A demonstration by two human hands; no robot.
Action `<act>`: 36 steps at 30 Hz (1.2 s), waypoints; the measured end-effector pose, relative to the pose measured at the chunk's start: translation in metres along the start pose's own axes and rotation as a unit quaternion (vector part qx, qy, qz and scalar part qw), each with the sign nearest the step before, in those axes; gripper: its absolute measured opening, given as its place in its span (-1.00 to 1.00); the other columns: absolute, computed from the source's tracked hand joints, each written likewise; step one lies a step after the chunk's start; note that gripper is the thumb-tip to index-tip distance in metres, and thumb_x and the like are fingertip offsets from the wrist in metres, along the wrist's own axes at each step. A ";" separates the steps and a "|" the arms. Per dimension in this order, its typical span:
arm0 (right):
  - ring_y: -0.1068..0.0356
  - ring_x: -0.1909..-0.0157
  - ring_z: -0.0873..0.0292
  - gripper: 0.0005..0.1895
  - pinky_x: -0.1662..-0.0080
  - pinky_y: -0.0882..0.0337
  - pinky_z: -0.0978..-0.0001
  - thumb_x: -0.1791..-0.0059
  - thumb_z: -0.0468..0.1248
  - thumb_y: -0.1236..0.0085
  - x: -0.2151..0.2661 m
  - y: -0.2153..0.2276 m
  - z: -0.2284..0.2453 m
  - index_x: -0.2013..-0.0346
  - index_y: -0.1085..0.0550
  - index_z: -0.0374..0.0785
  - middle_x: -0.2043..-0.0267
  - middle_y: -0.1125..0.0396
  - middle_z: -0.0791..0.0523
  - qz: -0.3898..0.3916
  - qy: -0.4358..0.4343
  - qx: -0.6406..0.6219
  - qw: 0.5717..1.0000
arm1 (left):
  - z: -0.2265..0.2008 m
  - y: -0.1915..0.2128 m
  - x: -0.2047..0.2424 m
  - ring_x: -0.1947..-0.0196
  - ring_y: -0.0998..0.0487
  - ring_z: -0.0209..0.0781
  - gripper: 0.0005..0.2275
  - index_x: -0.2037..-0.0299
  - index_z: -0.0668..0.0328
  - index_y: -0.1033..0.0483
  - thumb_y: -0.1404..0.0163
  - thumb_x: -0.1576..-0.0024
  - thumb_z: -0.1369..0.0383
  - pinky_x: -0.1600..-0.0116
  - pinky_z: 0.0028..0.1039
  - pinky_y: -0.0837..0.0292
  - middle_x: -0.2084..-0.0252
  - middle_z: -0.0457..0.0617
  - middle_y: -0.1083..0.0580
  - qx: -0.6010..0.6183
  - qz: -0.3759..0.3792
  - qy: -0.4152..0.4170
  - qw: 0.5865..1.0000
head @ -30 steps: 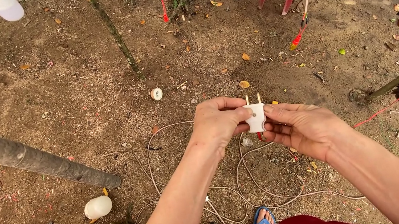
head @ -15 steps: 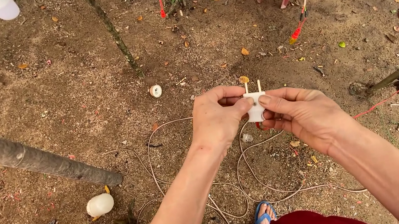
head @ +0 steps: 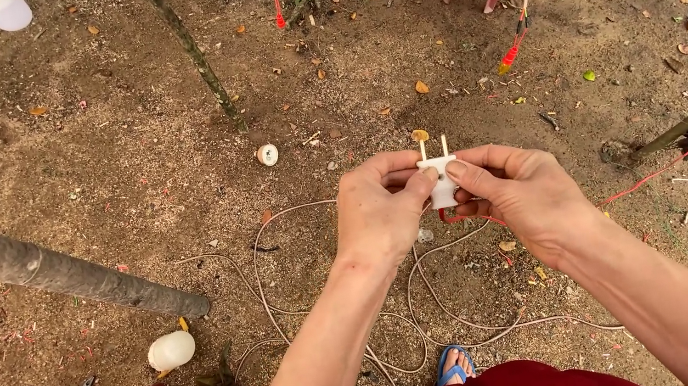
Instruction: Stripping insulation from electrical wires and connecting them to the terminals of a power plug.
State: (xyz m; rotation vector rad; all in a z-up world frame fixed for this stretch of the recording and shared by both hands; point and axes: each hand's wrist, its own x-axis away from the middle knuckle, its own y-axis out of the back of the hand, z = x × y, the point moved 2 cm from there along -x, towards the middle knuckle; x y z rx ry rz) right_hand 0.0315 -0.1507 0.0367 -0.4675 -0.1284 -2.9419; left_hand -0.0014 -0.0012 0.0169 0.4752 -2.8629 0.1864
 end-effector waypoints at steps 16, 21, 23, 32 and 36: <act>-0.35 0.12 0.27 -0.72 0.00 -0.41 0.39 -0.02 -0.34 -0.28 0.005 0.002 0.008 -0.03 -0.60 -0.21 0.14 -0.52 0.09 0.014 0.175 0.094 0.980 | -0.016 -0.003 0.027 0.15 -0.68 -0.10 -0.82 0.02 0.30 -0.57 -0.06 -0.19 0.60 0.00 -0.28 -0.67 0.20 0.14 -0.61 -0.026 -0.002 -0.316 0.948; -0.35 0.12 0.24 -0.74 0.00 -0.43 0.34 -0.03 -0.35 -0.26 0.010 0.003 0.016 -0.03 -0.60 -0.21 0.16 -0.52 0.07 0.006 0.204 0.110 0.973 | -0.021 -0.003 0.030 0.14 -0.67 -0.06 -0.81 -0.01 0.34 -0.53 -0.02 -0.21 0.64 -0.04 -0.24 -0.67 0.18 0.15 -0.58 -0.029 0.006 -0.335 0.942; -0.34 0.13 0.24 -0.74 0.01 -0.43 0.33 -0.04 -0.35 -0.26 0.012 0.003 0.017 -0.03 -0.60 -0.21 0.16 -0.52 0.07 0.002 0.207 0.118 0.971 | -0.019 -0.003 0.029 0.12 -0.67 -0.05 -0.80 -0.02 0.36 -0.52 -0.01 -0.22 0.64 -0.05 -0.22 -0.67 0.17 0.16 -0.57 -0.029 0.009 -0.334 0.942; -0.31 0.16 0.22 -0.73 0.11 -0.35 0.45 -0.01 -0.36 -0.27 0.004 0.009 0.001 -0.01 -0.60 -0.30 0.15 -0.52 0.04 0.015 0.077 0.085 0.993 | 0.003 0.000 0.009 0.22 -0.58 -0.27 -0.77 -0.04 0.29 -0.63 -0.14 -0.19 0.48 0.09 -0.43 -0.62 0.25 0.03 -0.57 -0.005 0.067 -0.144 0.987; -0.31 0.18 0.19 -0.69 0.12 -0.36 0.42 -0.01 -0.35 -0.27 0.006 0.005 0.008 -0.05 -0.60 -0.36 0.17 -0.49 0.00 0.024 0.034 0.075 0.996 | 0.007 -0.004 0.013 0.31 -0.54 -0.35 -0.79 0.01 0.31 -0.65 -0.18 -0.16 0.45 0.24 -0.55 -0.57 0.31 0.03 -0.58 0.020 0.027 -0.116 0.993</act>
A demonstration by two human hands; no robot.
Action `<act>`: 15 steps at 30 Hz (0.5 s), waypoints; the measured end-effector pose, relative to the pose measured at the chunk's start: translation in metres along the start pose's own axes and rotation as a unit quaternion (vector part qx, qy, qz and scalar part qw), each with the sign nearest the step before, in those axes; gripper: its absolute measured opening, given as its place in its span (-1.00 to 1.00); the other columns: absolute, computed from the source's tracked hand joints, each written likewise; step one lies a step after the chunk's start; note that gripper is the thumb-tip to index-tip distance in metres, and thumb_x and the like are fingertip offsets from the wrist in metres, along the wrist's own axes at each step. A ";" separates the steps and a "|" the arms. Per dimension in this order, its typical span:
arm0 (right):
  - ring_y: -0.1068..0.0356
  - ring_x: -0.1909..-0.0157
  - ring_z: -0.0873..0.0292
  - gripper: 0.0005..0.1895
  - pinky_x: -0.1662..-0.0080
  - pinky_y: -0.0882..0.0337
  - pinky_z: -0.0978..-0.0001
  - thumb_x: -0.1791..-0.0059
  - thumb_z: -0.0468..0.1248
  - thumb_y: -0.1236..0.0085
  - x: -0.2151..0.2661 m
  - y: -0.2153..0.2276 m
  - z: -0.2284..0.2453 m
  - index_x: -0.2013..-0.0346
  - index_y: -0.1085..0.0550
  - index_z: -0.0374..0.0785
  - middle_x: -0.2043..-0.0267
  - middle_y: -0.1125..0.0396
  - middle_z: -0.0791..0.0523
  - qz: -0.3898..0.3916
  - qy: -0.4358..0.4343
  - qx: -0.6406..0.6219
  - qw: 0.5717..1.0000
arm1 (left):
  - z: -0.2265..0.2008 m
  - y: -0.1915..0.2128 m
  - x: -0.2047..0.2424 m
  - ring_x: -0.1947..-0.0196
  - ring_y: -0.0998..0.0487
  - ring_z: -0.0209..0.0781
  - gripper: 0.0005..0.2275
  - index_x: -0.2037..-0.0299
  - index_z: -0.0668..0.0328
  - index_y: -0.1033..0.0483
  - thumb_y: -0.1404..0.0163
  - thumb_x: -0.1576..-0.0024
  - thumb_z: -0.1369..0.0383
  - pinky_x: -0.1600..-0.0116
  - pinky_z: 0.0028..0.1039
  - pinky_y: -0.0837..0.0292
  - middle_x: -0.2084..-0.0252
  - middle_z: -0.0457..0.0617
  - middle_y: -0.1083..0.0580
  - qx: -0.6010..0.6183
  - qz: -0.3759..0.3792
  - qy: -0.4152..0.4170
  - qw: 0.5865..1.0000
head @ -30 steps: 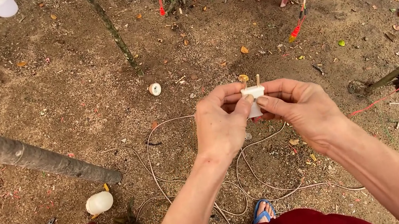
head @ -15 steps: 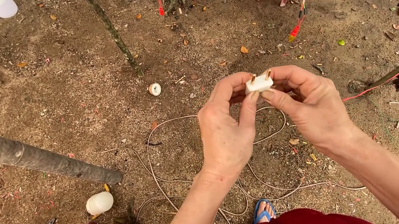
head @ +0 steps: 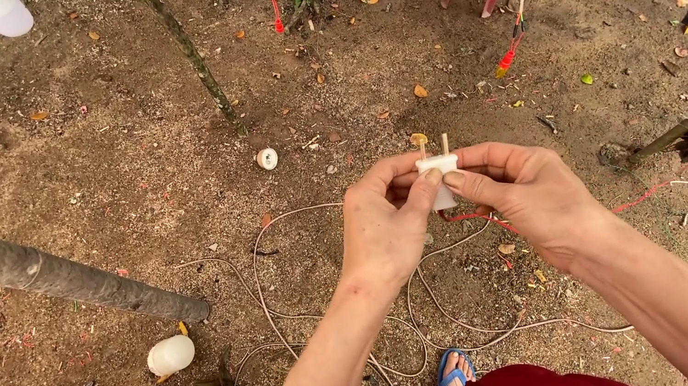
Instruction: Stripping insulation from electrical wires and connecting them to the terminals of a power plug.
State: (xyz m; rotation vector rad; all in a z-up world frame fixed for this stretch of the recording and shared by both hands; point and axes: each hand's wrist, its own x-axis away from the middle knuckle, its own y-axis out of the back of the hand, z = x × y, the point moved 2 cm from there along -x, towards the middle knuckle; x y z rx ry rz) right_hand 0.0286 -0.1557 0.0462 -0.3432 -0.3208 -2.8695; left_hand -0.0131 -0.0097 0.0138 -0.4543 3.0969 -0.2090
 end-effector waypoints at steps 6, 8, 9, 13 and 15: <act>-0.29 0.15 0.15 -0.59 0.09 -0.41 0.38 0.00 -0.32 -0.27 0.007 0.001 0.007 -0.13 -0.57 -0.40 0.16 -0.41 -0.01 0.015 -0.074 -0.020 0.997 | -0.009 -0.003 0.001 0.35 -0.45 -0.36 -0.77 0.01 0.36 -0.66 -0.18 -0.15 0.47 0.27 -0.58 -0.41 0.34 -0.01 -0.54 0.055 -0.069 0.130 0.988; -0.30 0.14 0.13 -0.58 0.07 -0.42 0.35 0.00 -0.31 -0.27 0.009 0.001 0.005 -0.14 -0.57 -0.41 0.18 -0.38 -0.01 0.018 -0.090 -0.019 0.996 | -0.012 -0.001 0.000 0.33 -0.43 -0.36 -0.76 0.00 0.39 -0.65 -0.17 -0.15 0.48 0.24 -0.57 -0.37 0.34 -0.02 -0.52 0.081 -0.083 0.150 0.982; -0.31 0.13 0.14 -0.57 0.07 -0.42 0.36 0.00 -0.28 -0.27 0.008 0.001 0.003 -0.14 -0.58 -0.41 0.17 -0.37 -0.01 0.018 -0.094 -0.025 0.995 | -0.015 0.000 0.000 0.30 -0.45 -0.34 -0.75 -0.01 0.39 -0.65 -0.18 -0.15 0.47 0.20 -0.55 -0.35 0.32 -0.02 -0.51 0.083 -0.083 0.161 0.980; -0.36 0.15 0.14 -0.53 0.09 -0.44 0.34 0.01 -0.18 -0.31 0.003 0.002 -0.005 -0.10 -0.59 -0.43 0.21 -0.39 0.00 0.016 -0.101 -0.040 0.994 | -0.022 -0.001 0.001 0.24 -0.41 -0.33 -0.74 -0.02 0.39 -0.65 -0.18 -0.14 0.46 0.09 -0.49 -0.30 0.29 -0.03 -0.49 0.099 -0.081 0.189 0.974; -0.37 0.15 0.14 -0.54 0.10 -0.44 0.34 0.02 -0.19 -0.32 0.002 0.001 -0.006 -0.09 -0.59 -0.42 0.21 -0.40 0.00 0.013 -0.099 -0.041 0.994 | -0.025 0.000 0.004 0.27 -0.39 -0.33 -0.74 -0.01 0.41 -0.64 -0.18 -0.13 0.46 0.11 -0.49 -0.30 0.31 -0.03 -0.48 0.099 -0.082 0.187 0.974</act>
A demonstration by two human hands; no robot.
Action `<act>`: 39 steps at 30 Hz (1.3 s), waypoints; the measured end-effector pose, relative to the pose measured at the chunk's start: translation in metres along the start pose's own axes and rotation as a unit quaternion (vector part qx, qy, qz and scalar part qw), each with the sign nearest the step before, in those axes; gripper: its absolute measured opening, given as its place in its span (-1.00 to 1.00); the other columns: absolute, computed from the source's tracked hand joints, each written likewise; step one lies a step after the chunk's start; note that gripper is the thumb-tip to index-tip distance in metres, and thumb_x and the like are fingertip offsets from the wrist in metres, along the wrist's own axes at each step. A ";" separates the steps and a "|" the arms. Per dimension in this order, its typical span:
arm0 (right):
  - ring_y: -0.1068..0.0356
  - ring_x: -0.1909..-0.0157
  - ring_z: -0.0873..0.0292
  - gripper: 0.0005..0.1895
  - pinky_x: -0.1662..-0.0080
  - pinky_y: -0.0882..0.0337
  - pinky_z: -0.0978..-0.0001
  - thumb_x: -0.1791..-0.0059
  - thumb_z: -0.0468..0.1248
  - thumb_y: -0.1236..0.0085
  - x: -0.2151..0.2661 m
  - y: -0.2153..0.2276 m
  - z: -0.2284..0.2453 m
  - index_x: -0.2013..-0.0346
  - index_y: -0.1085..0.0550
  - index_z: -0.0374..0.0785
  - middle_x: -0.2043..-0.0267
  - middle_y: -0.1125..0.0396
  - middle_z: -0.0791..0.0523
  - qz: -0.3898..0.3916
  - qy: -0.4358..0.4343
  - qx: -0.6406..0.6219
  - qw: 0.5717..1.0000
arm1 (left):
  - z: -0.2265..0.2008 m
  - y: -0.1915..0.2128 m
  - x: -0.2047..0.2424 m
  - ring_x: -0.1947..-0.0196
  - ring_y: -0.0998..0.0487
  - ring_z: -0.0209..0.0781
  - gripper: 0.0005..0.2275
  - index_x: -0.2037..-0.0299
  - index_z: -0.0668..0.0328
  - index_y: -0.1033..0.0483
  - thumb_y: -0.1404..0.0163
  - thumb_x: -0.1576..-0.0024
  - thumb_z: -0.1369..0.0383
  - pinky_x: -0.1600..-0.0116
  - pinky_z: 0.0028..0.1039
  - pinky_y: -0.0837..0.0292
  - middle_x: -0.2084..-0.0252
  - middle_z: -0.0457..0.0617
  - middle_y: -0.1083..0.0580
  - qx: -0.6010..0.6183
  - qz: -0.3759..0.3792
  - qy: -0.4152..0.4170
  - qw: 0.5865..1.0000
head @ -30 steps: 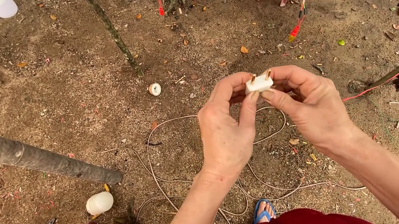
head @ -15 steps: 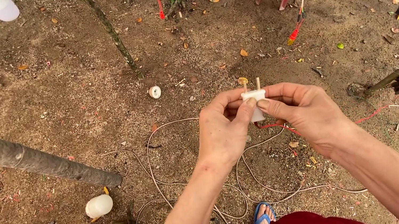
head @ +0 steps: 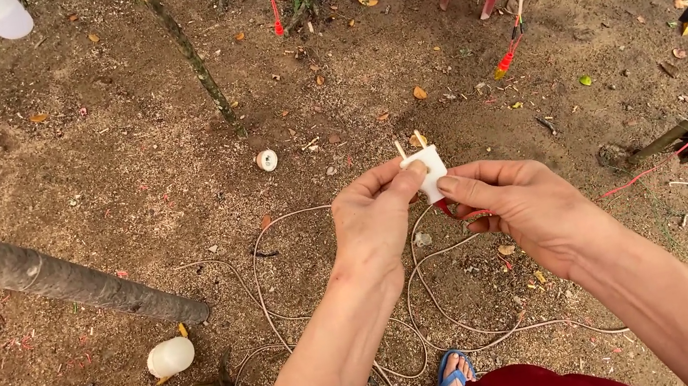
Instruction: Stripping insulation from electrical wires and connecting them to the terminals of a power plug.
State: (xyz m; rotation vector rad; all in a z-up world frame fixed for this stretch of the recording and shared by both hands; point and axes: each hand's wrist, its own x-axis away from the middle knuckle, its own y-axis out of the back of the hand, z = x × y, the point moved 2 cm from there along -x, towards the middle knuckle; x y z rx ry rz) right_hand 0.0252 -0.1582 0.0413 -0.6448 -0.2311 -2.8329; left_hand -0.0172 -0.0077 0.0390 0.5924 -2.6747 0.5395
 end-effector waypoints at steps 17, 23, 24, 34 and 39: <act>-0.31 0.06 0.03 -0.71 0.03 -0.21 0.12 -0.11 -0.23 -0.08 0.002 -0.021 -0.011 0.01 -0.62 -0.33 0.05 -0.54 -0.02 0.036 -0.140 0.077 0.986 | 0.001 0.004 0.026 0.10 -0.55 -0.25 -0.84 0.00 0.18 -0.59 -0.05 -0.25 0.53 -0.17 -0.49 -0.56 0.05 -0.07 -0.56 0.002 -0.053 0.147 0.988; -0.46 0.15 0.13 -0.65 0.10 -0.30 0.27 -0.09 -0.14 -0.07 -0.017 -0.048 -0.036 0.02 -0.70 -0.24 0.20 -0.58 0.03 0.098 -0.050 0.192 0.975 | 0.014 0.045 0.027 0.17 -0.66 -0.17 -0.79 -0.02 0.24 -0.61 -0.08 -0.20 0.54 -0.06 -0.45 -0.69 0.09 0.03 -0.62 0.050 -0.074 0.104 0.991; -0.46 0.12 0.12 -0.67 0.06 -0.30 0.24 -0.10 -0.14 -0.07 -0.015 -0.053 -0.032 0.03 -0.69 -0.23 0.20 -0.58 0.02 0.090 -0.069 0.204 0.972 | 0.012 0.048 0.028 0.17 -0.64 -0.20 -0.80 -0.02 0.21 -0.62 -0.08 -0.21 0.51 -0.05 -0.47 -0.67 0.11 0.00 -0.62 0.025 -0.068 0.097 0.993; -0.42 0.06 0.13 -0.65 -0.08 -0.27 0.26 -0.11 -0.16 -0.05 0.009 -0.080 -0.012 -0.05 -0.68 -0.20 0.13 -0.64 0.01 0.100 -0.085 0.244 0.961 | 0.007 0.080 0.023 0.20 -0.53 -0.25 -0.87 0.05 0.16 -0.60 -0.09 -0.23 0.49 -0.02 -0.47 -0.53 0.14 -0.04 -0.55 0.011 -0.022 0.136 0.990; -0.40 0.03 0.10 -0.70 -0.20 -0.24 0.12 -0.08 -0.14 -0.12 0.007 -0.082 -0.012 0.16 -0.71 -0.23 0.13 -0.63 0.06 0.112 -0.078 0.261 0.956 | 0.019 0.090 0.011 0.12 -0.58 -0.21 -0.94 0.22 0.13 -0.61 -0.18 -0.14 0.40 -0.27 -0.24 -0.50 0.20 -0.06 -0.59 0.035 -0.005 0.097 0.995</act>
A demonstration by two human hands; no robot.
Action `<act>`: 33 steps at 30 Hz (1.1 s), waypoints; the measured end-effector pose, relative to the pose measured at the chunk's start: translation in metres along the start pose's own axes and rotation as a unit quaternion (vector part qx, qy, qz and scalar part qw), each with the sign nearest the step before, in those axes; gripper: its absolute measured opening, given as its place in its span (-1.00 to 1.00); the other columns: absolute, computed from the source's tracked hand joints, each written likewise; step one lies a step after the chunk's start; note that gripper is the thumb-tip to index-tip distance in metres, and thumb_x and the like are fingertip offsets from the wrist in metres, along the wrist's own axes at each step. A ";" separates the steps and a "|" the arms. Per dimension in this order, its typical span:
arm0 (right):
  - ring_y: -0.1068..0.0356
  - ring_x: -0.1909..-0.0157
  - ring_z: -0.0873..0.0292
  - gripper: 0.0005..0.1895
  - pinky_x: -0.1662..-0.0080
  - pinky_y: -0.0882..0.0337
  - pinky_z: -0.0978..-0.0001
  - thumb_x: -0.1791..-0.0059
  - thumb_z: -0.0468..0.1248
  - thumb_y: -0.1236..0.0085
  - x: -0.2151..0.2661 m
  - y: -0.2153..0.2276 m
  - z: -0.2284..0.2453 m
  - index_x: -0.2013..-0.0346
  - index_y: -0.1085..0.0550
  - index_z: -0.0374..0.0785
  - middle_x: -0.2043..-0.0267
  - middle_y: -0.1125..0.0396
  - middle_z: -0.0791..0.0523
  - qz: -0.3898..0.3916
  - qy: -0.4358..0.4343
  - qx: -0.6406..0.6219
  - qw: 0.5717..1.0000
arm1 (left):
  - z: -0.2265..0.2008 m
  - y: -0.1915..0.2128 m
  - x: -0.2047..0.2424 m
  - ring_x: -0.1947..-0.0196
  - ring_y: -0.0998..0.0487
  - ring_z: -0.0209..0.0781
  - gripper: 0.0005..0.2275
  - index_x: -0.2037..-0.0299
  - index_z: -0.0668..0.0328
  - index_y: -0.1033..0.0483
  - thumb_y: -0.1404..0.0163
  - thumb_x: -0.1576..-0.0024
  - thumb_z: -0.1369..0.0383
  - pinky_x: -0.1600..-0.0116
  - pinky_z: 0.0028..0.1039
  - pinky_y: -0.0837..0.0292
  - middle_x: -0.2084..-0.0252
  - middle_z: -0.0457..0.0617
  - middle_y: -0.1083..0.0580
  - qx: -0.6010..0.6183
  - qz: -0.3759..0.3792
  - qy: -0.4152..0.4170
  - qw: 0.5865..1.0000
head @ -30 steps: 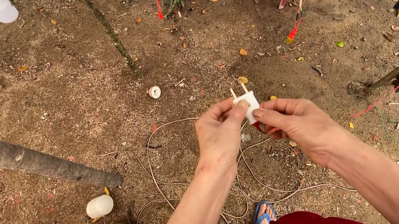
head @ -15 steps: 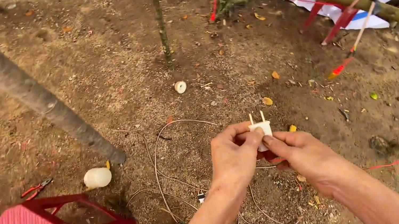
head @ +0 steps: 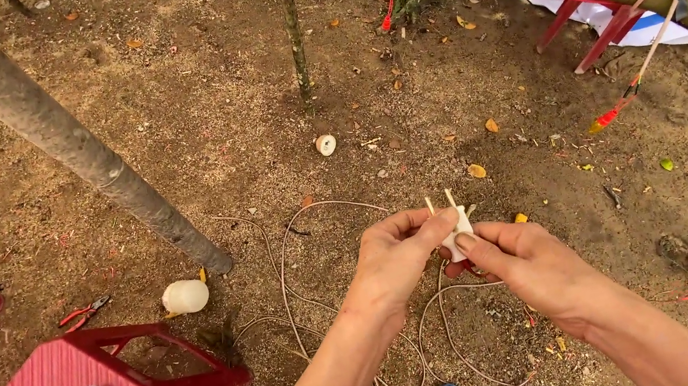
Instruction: Stripping insulation from electrical wires and connecting them to the terminals of a power plug.
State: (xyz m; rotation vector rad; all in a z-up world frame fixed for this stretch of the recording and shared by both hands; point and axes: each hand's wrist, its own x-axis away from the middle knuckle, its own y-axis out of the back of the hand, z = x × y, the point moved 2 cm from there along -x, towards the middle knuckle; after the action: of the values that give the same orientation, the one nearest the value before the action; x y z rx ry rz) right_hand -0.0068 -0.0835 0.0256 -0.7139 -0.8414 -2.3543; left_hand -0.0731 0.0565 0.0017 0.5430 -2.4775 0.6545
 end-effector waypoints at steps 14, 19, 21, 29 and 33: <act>-0.40 0.11 0.05 -0.71 0.01 -0.30 0.16 -0.12 -0.25 -0.07 0.003 0.005 -0.009 0.11 -0.67 -0.40 0.14 -0.60 -0.08 0.048 0.030 -0.134 0.989 | 0.001 -0.019 0.017 0.38 -0.60 -0.13 -0.90 0.15 0.29 -0.59 -0.15 -0.26 0.41 0.27 -0.40 -0.69 0.25 0.06 -0.55 0.051 -0.055 -0.024 0.997; -0.43 0.06 0.04 -0.68 -0.09 -0.33 0.20 -0.12 -0.25 -0.07 0.007 0.015 -0.010 0.04 -0.68 -0.39 0.10 -0.59 -0.06 0.039 0.007 -0.102 0.994 | 0.006 -0.031 0.022 0.41 -0.54 -0.19 -0.89 0.14 0.27 -0.58 -0.11 -0.29 0.38 0.30 -0.47 -0.59 0.28 0.02 -0.54 0.019 -0.065 -0.027 0.997; -0.39 0.06 0.04 -0.69 -0.07 -0.33 0.16 -0.13 -0.26 -0.05 0.005 0.022 -0.012 0.06 -0.67 -0.39 0.09 -0.57 -0.06 0.052 0.004 -0.108 0.993 | 0.007 -0.037 0.023 0.39 -0.54 -0.19 -0.90 0.16 0.26 -0.58 -0.11 -0.29 0.38 0.25 -0.46 -0.60 0.29 0.01 -0.54 0.016 -0.076 -0.029 0.997; -0.37 0.11 0.10 -0.70 0.07 -0.25 0.22 -0.14 -0.22 -0.05 -0.019 0.055 -0.040 0.04 -0.66 -0.32 0.15 -0.52 -0.01 0.114 0.067 -0.143 0.981 | 0.014 -0.074 0.024 0.50 -0.48 -0.24 -0.89 0.15 0.28 -0.60 -0.13 -0.29 0.38 0.31 -0.48 -0.54 0.38 0.00 -0.54 0.004 -0.108 -0.052 0.993; -0.36 0.15 0.10 -0.67 0.09 -0.22 0.26 -0.13 -0.20 -0.05 -0.017 0.067 -0.046 0.00 -0.69 -0.31 0.24 -0.53 -0.05 0.116 0.064 -0.091 0.987 | 0.031 -0.082 0.019 0.55 -0.49 -0.24 -0.90 0.27 0.28 -0.58 -0.14 -0.27 0.42 0.10 -0.38 -0.56 0.39 0.02 -0.55 0.051 -0.090 -0.061 0.993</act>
State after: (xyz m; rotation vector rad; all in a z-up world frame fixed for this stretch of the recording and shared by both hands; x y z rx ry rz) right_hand 0.0346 -0.1546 0.0110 -0.6848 -0.4648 -2.2548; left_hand -0.0592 -0.0313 0.0166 0.8593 -2.4783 0.6970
